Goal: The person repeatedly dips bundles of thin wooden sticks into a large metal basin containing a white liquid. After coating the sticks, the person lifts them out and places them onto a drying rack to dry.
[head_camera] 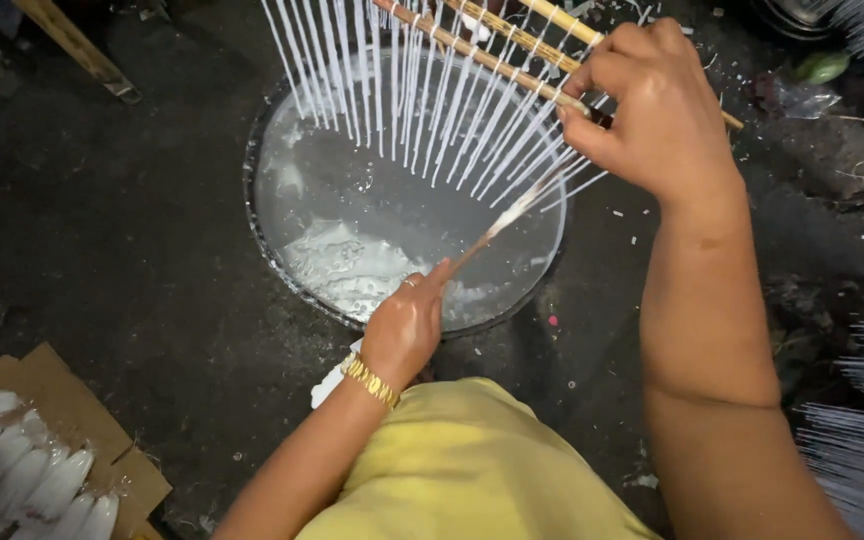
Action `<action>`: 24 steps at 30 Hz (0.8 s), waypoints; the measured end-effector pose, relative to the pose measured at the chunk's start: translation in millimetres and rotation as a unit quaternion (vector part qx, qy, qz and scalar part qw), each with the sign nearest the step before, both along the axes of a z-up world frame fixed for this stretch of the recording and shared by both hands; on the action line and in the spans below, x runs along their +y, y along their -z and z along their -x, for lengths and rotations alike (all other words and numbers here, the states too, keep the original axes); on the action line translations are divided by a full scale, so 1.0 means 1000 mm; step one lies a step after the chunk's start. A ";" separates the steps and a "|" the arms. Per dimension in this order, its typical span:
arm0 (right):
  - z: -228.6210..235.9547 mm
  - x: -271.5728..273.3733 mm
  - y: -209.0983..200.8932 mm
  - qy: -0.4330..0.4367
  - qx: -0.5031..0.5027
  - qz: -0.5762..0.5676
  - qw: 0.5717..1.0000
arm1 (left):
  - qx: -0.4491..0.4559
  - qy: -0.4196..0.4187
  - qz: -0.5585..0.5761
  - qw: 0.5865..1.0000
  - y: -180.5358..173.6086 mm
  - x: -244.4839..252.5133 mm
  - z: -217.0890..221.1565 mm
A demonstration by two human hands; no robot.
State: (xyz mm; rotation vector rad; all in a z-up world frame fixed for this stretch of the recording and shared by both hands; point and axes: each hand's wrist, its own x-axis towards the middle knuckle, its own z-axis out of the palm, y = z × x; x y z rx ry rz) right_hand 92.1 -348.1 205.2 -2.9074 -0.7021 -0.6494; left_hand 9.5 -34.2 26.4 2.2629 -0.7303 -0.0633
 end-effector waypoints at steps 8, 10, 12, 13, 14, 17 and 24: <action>0.007 0.011 -0.021 0.001 -0.023 0.005 1.000 | 0.173 0.005 -0.185 0.967 0.063 0.004 -0.004; 0.010 0.011 -0.023 -0.003 -0.027 0.012 1.000 | 0.171 0.010 -0.202 0.964 0.072 0.007 -0.003; 0.012 0.013 -0.019 -0.012 -0.033 0.018 0.999 | 0.170 0.009 -0.219 0.961 0.085 0.016 -0.003; 0.014 0.015 -0.015 0.001 -0.043 0.021 0.999 | 0.210 0.015 -0.245 0.946 0.093 0.022 -0.002; 0.016 0.017 -0.010 0.013 -0.052 0.024 0.998 | 0.250 0.020 -0.269 0.930 0.102 0.028 -0.002; 0.019 0.026 0.019 0.028 -0.015 -0.020 0.999 | 0.280 0.075 -0.264 0.920 0.087 0.063 0.005; 0.006 0.031 0.134 0.010 -0.013 -0.065 0.998 | 0.303 -0.014 -0.189 0.934 0.090 0.150 0.053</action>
